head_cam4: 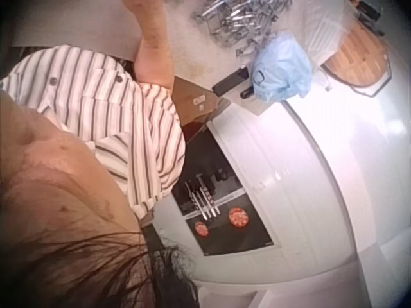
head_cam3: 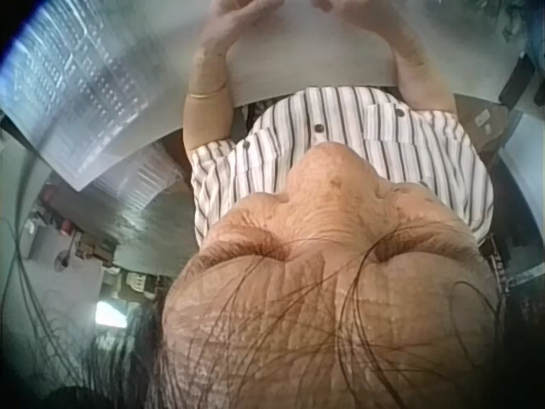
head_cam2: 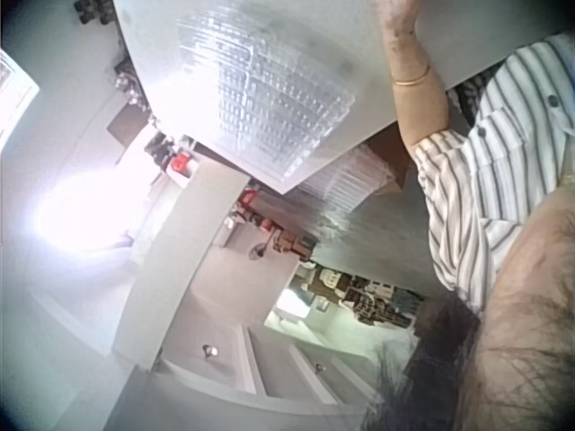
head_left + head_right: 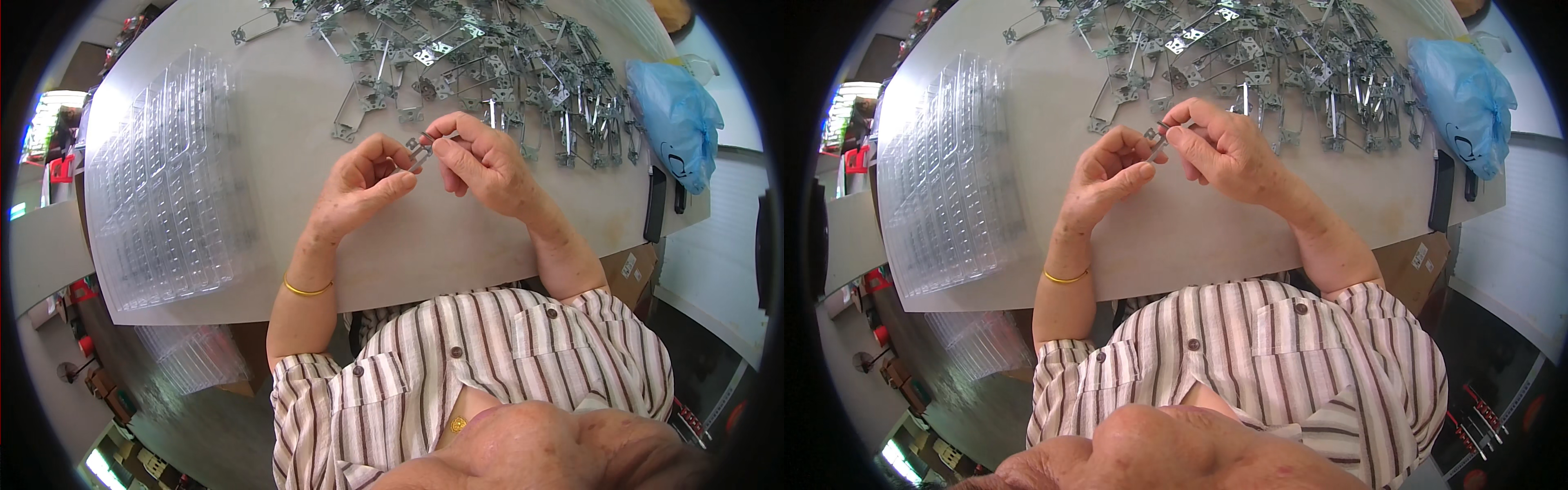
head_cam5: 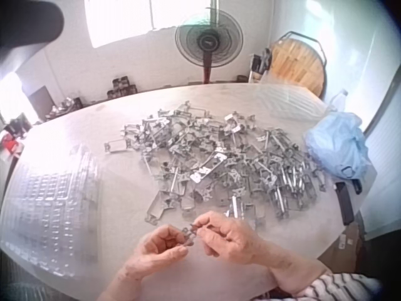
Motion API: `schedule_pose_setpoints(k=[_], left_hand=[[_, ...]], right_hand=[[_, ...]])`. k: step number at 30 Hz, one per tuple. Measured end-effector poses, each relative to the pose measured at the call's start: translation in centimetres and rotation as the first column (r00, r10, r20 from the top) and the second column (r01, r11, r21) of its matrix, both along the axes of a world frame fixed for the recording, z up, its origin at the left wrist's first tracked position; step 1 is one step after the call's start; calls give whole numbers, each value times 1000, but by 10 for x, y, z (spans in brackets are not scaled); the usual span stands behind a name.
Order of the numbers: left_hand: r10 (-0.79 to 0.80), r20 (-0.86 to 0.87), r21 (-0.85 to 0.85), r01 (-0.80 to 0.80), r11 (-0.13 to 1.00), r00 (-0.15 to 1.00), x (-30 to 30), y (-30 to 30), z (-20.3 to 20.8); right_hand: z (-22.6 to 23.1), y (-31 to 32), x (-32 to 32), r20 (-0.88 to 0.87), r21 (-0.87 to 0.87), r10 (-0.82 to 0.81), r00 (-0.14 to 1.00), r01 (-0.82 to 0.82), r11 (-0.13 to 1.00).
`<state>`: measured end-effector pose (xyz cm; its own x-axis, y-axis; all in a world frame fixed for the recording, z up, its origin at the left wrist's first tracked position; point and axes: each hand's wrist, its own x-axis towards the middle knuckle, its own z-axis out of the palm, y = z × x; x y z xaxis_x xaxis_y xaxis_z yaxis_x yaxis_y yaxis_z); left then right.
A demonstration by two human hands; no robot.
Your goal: The person assembles metal components by fitting small pins into metal brackets by hand, then places the assembled pieces into the compartments of a plastic tray.
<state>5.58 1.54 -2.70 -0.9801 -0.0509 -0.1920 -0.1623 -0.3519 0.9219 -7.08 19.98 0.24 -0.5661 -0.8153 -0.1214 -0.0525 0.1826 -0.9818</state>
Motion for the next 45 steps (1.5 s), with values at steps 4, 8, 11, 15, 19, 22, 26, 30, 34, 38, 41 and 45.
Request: schedule_pose_setpoints(k=[4,8,11,15,19,22,26,30,34,38,41,45], left_hand=[[-41,-33,-113,37,993,999,3,-2,-6],[-165,47,-258,172,951,985,2,-3,-1],[-240,64,-336,248,909,969,1,-6,3],[-284,52,-281,287,916,957,4,0,1],[-135,8,18,134,991,991,4,-3,0],[-17,-56,86,22,996,998,2,-7,-4],[76,-99,235,-51,971,992,-1,-10,-7],[114,-99,243,-87,966,989,-1,-9,-6],[81,-123,220,-52,974,989,-1,-10,-9],[83,-127,194,-57,979,988,-1,-9,-9],[65,-140,143,-44,989,988,1,-11,-6],[7,-154,11,-6,1000,988,0,-11,-7]], right_hand=[[7,1,-1,-16,98,-15,1000,16,995],[1,2,-1,-332,100,-33,943,70,993],[0,2,1,-511,14,-74,856,94,995],[-4,1,-3,-465,-37,-163,870,164,986],[4,0,-5,-84,-87,-255,963,248,965],[4,-1,-4,-68,-48,-240,968,237,970],[-2,1,-2,-45,-39,-173,984,172,984],[1,0,1,-106,1,-127,986,127,992],[-3,-2,2,-142,-25,-134,981,132,991],[-1,-1,1,-149,-13,-139,979,139,990],[2,-3,2,-190,16,-132,973,138,990],[1,-2,0,-224,27,-137,965,146,989]])
